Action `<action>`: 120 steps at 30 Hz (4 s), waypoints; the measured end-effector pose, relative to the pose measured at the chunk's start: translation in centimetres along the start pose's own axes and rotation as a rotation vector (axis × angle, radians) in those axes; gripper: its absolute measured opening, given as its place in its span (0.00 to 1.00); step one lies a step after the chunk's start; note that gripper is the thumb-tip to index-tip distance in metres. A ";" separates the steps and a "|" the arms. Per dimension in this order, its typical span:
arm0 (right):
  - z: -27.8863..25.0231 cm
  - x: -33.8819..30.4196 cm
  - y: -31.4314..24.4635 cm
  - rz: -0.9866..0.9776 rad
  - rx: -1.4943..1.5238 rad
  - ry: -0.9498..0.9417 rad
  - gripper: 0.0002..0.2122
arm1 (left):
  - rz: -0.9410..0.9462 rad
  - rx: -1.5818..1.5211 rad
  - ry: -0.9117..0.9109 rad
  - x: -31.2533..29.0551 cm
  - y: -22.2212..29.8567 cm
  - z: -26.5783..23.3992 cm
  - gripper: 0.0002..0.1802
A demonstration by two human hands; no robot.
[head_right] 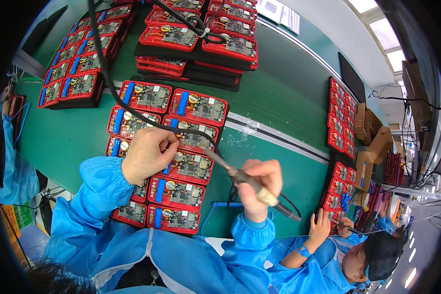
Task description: The person solders electronic components onto circuit boards using a soldering iron and solder wire.
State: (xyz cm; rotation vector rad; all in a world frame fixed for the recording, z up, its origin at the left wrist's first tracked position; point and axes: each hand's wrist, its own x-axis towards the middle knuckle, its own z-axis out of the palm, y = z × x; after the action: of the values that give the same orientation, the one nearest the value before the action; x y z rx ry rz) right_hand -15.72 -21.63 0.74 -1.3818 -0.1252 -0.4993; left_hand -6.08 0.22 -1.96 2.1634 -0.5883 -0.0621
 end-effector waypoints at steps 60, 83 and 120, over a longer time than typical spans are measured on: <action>1.2 -1.1 6.4 0.113 -0.400 -0.091 0.08 | -0.055 0.238 -0.126 2.0 1.4 0.3 0.04; 0.4 -1.2 6.5 0.070 -0.193 -0.015 0.07 | -0.092 0.250 -0.132 2.1 1.5 0.6 0.05; 1.0 4.9 1.3 -0.606 -0.672 0.037 0.08 | 0.252 0.040 -0.105 6.1 -0.9 0.3 0.05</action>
State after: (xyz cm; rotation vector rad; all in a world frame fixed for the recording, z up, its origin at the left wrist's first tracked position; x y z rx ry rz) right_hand -10.65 -21.79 1.57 -1.9924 -0.3768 -1.1442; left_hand -0.36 -2.21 -1.84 2.1168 -0.9246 -0.0278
